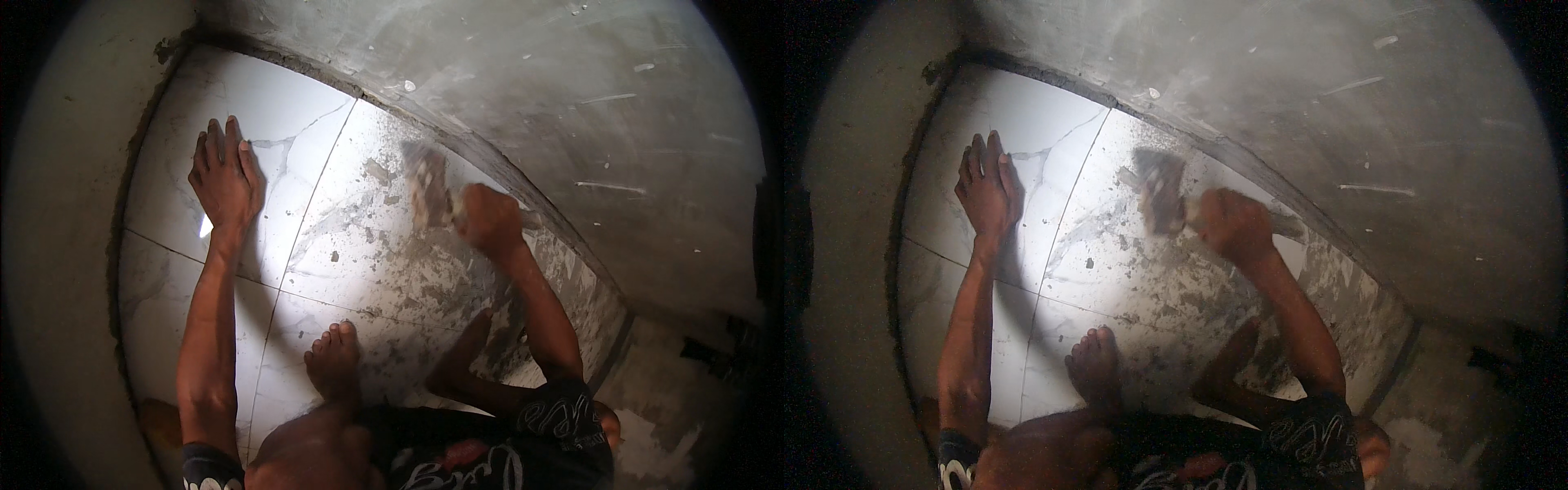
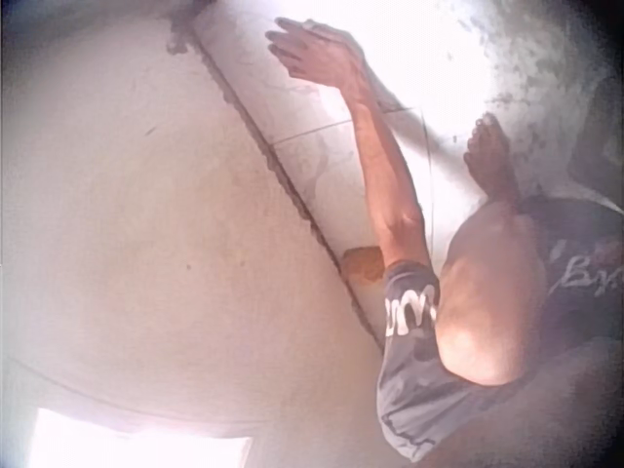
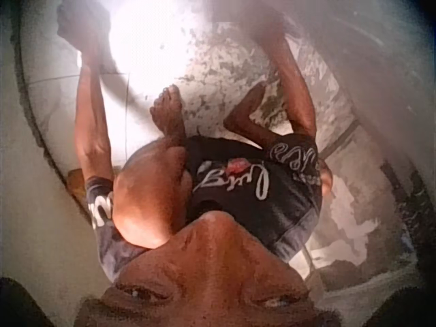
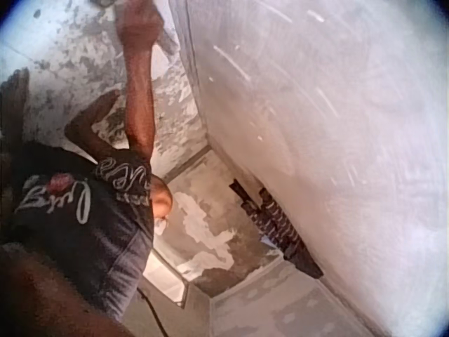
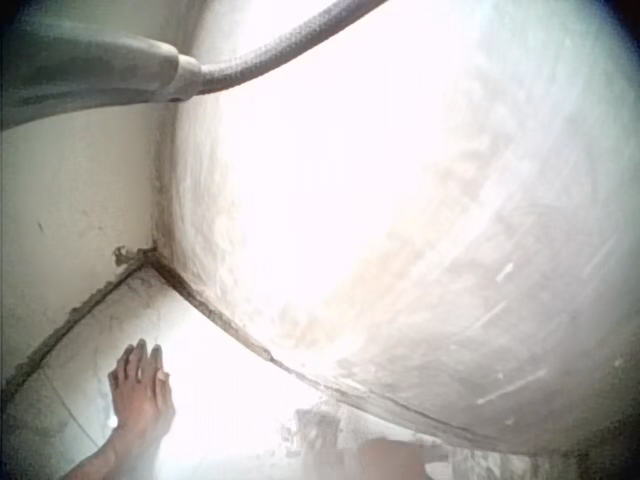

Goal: The person spreads cement on the floor using a trowel, places a white tile onto the cement, and presses it into place. They repeat this process for multiple tiles, ensuring each is properly aligned and set.

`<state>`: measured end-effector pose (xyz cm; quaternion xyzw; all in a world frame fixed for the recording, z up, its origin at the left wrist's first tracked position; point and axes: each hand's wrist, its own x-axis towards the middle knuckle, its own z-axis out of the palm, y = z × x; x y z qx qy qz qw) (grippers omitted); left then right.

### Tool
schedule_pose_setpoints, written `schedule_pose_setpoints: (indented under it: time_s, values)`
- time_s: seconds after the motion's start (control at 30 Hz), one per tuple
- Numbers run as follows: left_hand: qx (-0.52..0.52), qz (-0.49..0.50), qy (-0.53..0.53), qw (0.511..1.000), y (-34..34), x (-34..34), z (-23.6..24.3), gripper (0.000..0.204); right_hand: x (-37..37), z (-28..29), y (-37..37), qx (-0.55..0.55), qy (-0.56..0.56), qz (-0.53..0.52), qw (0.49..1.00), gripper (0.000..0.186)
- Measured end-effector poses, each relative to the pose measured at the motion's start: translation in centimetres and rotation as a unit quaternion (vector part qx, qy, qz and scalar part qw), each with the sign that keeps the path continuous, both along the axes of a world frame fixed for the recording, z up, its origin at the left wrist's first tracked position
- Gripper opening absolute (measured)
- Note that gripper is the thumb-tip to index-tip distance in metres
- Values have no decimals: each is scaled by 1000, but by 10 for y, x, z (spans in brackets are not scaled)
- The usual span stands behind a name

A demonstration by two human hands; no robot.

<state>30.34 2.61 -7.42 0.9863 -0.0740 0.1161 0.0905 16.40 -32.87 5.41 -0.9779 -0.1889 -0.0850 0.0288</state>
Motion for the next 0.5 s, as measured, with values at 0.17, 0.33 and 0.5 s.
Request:
schedule_pose_setpoints:
  time_s: [0.17, 0.33, 0.5]
  values:
    - [-11, -4, 11, 1000, -9, 0, 2, 52, 13, -7, -39, -183, 66, -174, 965, 32]
    - [-1, 10, 22, 1000, -2, 0, 1, 52, 8, 3, -7, -43, 50, -67, 996, 38]
    - [-8, 6, 34, 999, -7, 1, 4, 51, 17, -8, -39, -90, 88, -136, 983, 36]
